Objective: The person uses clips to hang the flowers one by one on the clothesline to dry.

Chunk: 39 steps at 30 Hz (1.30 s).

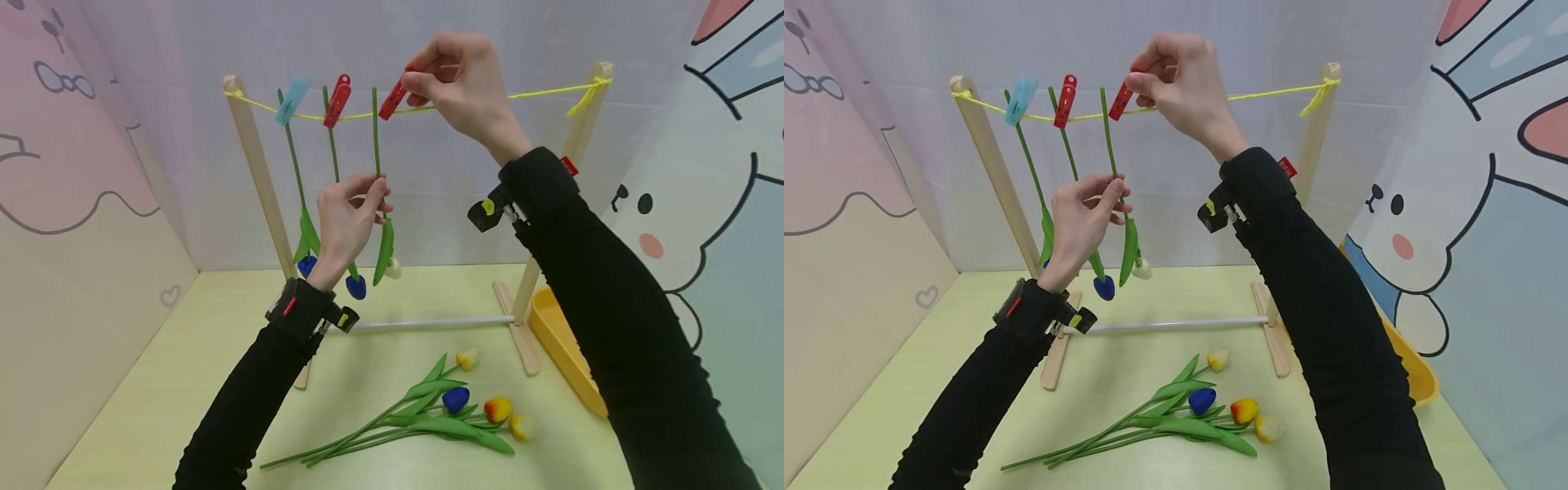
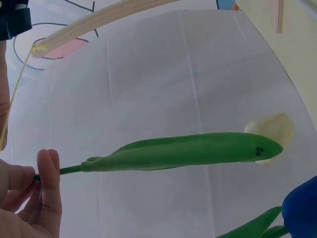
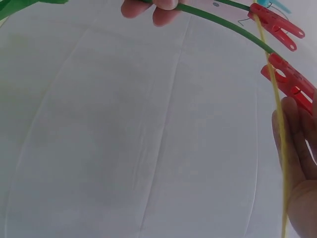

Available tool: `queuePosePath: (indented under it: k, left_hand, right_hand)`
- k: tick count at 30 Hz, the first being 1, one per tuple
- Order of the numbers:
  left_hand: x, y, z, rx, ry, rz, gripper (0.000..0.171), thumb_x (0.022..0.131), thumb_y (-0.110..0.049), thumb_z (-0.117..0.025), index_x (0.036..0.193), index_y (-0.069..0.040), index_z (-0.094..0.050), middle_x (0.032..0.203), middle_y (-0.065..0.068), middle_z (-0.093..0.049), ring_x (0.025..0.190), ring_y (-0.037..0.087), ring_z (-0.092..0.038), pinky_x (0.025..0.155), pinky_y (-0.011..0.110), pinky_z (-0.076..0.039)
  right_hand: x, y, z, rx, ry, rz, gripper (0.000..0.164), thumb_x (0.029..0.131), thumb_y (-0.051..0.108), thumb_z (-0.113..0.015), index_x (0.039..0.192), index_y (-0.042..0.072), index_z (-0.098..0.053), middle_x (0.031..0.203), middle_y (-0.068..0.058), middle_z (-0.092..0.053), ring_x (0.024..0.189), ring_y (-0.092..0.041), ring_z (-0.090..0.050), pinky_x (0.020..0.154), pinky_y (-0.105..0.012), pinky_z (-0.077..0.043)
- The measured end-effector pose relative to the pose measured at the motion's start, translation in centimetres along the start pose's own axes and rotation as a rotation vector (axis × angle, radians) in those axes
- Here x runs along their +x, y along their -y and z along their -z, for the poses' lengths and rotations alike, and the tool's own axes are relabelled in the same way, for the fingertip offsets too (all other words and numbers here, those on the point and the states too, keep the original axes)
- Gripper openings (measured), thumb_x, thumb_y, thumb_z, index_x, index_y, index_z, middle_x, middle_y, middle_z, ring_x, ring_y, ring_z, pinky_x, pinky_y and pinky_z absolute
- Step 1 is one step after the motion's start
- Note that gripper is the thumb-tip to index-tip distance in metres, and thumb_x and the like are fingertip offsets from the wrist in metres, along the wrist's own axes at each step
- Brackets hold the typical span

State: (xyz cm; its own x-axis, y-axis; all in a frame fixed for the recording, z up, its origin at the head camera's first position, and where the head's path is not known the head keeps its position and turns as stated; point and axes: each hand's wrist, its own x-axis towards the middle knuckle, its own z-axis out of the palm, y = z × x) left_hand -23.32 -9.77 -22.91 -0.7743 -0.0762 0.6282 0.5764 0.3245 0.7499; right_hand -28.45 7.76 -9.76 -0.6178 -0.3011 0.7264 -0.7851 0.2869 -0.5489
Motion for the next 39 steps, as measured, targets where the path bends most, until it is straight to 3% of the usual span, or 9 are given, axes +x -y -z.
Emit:
queuePosePath:
  k: [10, 16, 20, 27, 30, 36, 39]
  left_hand:
    - [0.07, 0.10, -0.05, -0.005, 0.004, 0.022, 0.025, 0.101, -0.014, -0.061, 0.117, 0.001, -0.072, 0.099, 0.021, -0.074, 0.066, -0.003, -0.066, 0.063, 0.018, -0.057]
    - [0.15, 0.04, -0.12, 0.004, 0.003, 0.026, 0.024, 0.101, -0.013, -0.062, 0.117, 0.001, -0.072, 0.099, 0.022, -0.074, 0.071, 0.016, -0.073, 0.063, 0.018, -0.057]
    - [0.17, -0.06, -0.18, -0.002, 0.005, 0.027, 0.025, 0.101, -0.013, -0.061, 0.117, 0.002, -0.072, 0.101, 0.024, -0.073, 0.076, 0.030, -0.074, 0.063, 0.018, -0.057]
    - [0.17, -0.08, -0.25, -0.015, 0.017, 0.032, 0.026, 0.101, -0.014, -0.061, 0.119, 0.002, -0.071, 0.102, 0.024, -0.073, 0.081, 0.038, -0.073, 0.065, 0.019, -0.058]
    - [0.21, -0.05, -0.28, -0.012, 0.017, 0.031, 0.026, 0.101, -0.013, -0.061, 0.119, 0.001, -0.071, 0.102, 0.024, -0.073, 0.079, 0.034, -0.074, 0.065, 0.019, -0.058]
    - [0.26, -0.07, -0.25, -0.013, 0.019, 0.033, 0.025, 0.101, -0.013, -0.062, 0.119, 0.001, -0.072, 0.101, 0.023, -0.073, 0.069, 0.005, -0.069, 0.065, 0.019, -0.058]
    - [0.23, -0.02, -0.28, -0.020, 0.018, 0.036, 0.025, 0.101, -0.013, -0.062, 0.119, 0.001, -0.072, 0.100, 0.022, -0.073, 0.067, 0.000, -0.067, 0.065, 0.020, -0.058]
  right_hand:
    - [0.38, 0.20, -0.06, 0.042, 0.034, -0.062, 0.015, 0.093, 0.007, -0.070, 0.101, -0.007, -0.072, 0.087, -0.002, -0.072, 0.070, -0.001, -0.068, 0.079, -0.016, -0.057]
    - [0.62, 0.47, 0.05, 0.095, 0.050, -0.115, 0.014, 0.092, 0.007, -0.071, 0.099, -0.006, -0.072, 0.080, 0.006, -0.070, 0.068, -0.004, -0.069, 0.078, -0.017, -0.057]
    - [0.68, 0.51, 0.03, 0.069, 0.061, -0.118, 0.015, 0.093, 0.008, -0.071, 0.099, -0.005, -0.072, 0.078, 0.010, -0.068, 0.069, -0.004, -0.069, 0.079, -0.017, -0.057]
    - [0.70, 0.55, -0.13, 0.048, 0.064, -0.126, 0.016, 0.093, 0.009, -0.071, 0.098, -0.005, -0.073, 0.079, 0.008, -0.068, 0.069, -0.002, -0.068, 0.077, -0.016, -0.057]
    - [0.72, 0.59, -0.21, 0.053, 0.068, -0.130, 0.016, 0.092, 0.010, -0.072, 0.098, -0.004, -0.073, 0.079, 0.007, -0.069, 0.069, -0.004, -0.068, 0.076, -0.016, -0.057]
    - [0.59, 0.75, -0.27, 0.010, 0.085, -0.130, 0.019, 0.093, 0.012, -0.071, 0.104, -0.003, -0.074, 0.084, 0.003, -0.072, 0.072, -0.006, -0.065, 0.078, -0.016, -0.056]
    - [0.41, 0.80, -0.33, -0.046, 0.098, -0.095, 0.021, 0.094, 0.014, -0.071, 0.107, -0.002, -0.074, 0.089, -0.004, -0.073, 0.074, -0.008, -0.063, 0.077, -0.016, -0.052]
